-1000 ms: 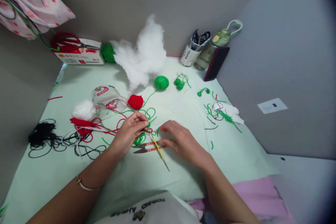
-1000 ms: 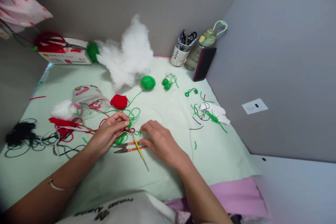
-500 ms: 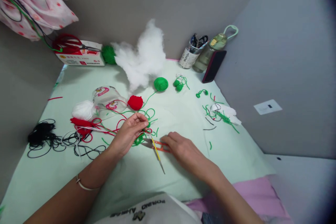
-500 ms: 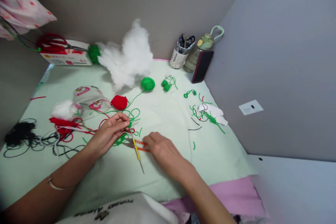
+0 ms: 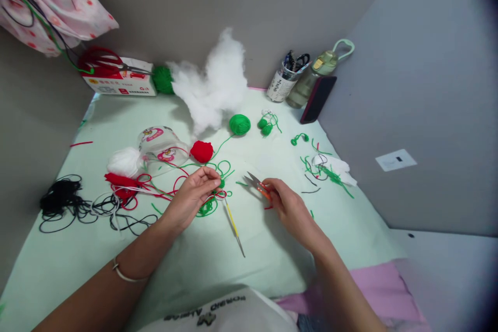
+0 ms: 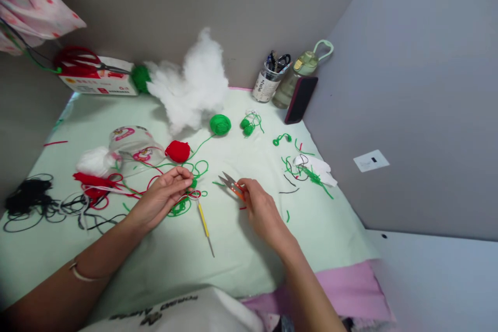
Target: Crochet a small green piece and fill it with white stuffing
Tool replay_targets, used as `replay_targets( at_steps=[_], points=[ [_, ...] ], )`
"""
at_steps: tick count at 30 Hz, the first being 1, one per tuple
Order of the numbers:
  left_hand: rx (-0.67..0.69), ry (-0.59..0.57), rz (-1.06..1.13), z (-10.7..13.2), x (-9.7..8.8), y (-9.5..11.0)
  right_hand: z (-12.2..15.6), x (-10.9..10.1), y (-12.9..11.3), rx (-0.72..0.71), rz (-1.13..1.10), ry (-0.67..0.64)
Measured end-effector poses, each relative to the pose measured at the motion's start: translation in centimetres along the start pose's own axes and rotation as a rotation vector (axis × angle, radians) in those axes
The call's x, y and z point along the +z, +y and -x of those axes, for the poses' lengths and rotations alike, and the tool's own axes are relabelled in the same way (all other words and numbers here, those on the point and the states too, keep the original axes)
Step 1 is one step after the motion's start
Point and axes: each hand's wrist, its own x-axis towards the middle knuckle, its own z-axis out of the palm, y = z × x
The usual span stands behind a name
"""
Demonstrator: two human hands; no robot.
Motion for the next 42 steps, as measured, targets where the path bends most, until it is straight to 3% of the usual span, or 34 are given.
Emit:
replay_targets(
  at_steps=[5,8,22,25,27,30,33,35,36,39,42],
  points=[
    [-0.004,0.005,0.011,-0.1,0.1,0.0,-0.8,1.3,-1.2,0.122,-0.338,-0.046],
    [-0.003,0.004,0.011,-0.2,0.0,-0.1,-1.1,1.9,-2.1,0.103,-0.431,-0.050],
    [-0.022,-0.009,-0.009,0.1,0.1,-0.1,-2.4,4.7,-3.9,0.029,-0.540,0.052],
    [-0.025,-0.007,-0.005,0.0,0.1,0.0,-2.5,3.9,-4.2,0.024,-0.535,0.113],
    [-0.029,-0.007,-0.003,0.0,0.0,0.0,-2.1,1.9,-4.8,0.014,-0.509,0.214],
    [-0.034,-0.005,-0.001,0.0,0.1,0.0,-1.1,-2.5,-6.2,-0.130,-0.325,0.774],
    [-0.033,0.001,0.001,-0.1,0.2,0.0,-0.7,-5.2,-6.7,-0.483,-0.261,1.407],
    [-0.034,0.002,0.002,-0.1,0.3,0.0,-1.3,-4.7,-5.6,-0.551,-0.168,1.540],
    [-0.034,0.001,0.002,-0.1,0.3,0.1,-1.8,-3.7,-4.7,-0.569,-0.050,1.460],
    [-0.031,0.000,0.005,0.0,0.2,0.1,-3.8,0.2,-1.3,-0.403,0.301,0.641],
    [-0.029,-0.003,0.006,0.1,0.2,0.1,-4.9,2.7,0.6,-0.391,0.361,0.436]
  ],
)
